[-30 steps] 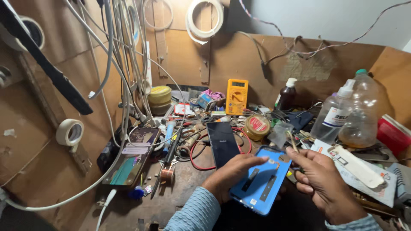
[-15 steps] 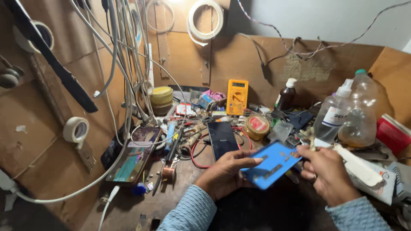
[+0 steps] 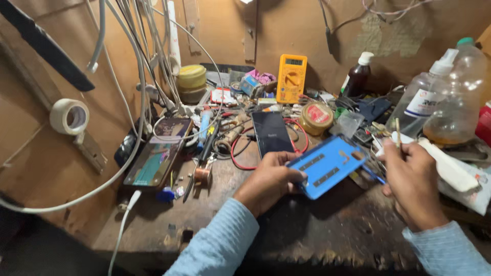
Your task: The person disassembles a smartphone, removes the back cover, and uses a multimeter to test internal components. They then reassemble the phone and power it on to verify functionality.
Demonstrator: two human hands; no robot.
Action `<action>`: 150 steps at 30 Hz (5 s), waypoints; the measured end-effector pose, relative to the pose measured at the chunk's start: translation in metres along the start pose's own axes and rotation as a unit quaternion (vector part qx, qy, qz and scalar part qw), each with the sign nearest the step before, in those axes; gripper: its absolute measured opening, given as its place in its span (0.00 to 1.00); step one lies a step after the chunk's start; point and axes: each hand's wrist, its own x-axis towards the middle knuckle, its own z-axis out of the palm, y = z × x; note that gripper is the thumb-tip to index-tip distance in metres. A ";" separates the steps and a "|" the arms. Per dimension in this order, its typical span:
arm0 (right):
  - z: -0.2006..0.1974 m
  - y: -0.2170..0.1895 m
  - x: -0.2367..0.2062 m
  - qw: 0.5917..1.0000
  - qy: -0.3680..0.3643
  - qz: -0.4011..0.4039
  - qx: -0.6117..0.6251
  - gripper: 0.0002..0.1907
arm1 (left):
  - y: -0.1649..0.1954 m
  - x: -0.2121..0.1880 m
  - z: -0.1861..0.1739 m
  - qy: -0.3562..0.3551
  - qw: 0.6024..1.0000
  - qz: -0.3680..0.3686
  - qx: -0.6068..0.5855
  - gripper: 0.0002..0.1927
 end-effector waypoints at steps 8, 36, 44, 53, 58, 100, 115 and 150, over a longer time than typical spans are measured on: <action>0.002 -0.033 -0.041 0.939 -0.089 -0.245 -0.224 0.15 | 0.005 -0.004 0.007 0.005 0.999 0.008 0.045 0.18; 0.005 -0.056 -0.020 0.826 -0.192 -0.207 -0.488 0.24 | 0.023 -0.008 0.017 0.001 0.998 -0.034 0.053 0.21; -0.009 -0.048 0.007 0.835 -0.227 -0.213 -0.453 0.23 | 0.026 -0.006 0.018 -0.002 0.998 -0.051 0.038 0.24; -0.025 -0.010 0.044 0.945 -0.051 -0.152 -0.285 0.17 | 0.024 -0.001 0.018 0.006 0.999 -0.037 0.037 0.24; -0.014 0.013 0.054 0.972 -0.146 0.112 -0.144 0.19 | 0.028 -0.006 0.016 -0.026 0.999 -0.026 -0.004 0.26; -0.019 -0.029 0.026 0.805 -0.218 -0.255 -0.490 0.22 | 0.029 0.030 0.041 0.002 0.982 0.008 0.187 0.36; -0.026 -0.035 0.031 0.861 -0.168 -0.248 -0.411 0.19 | 0.019 0.040 0.040 -0.022 0.989 0.030 0.145 0.37; -0.041 -0.032 0.047 0.819 -0.223 -0.249 -0.467 0.16 | 0.017 0.040 0.036 -0.010 0.990 0.054 0.131 0.21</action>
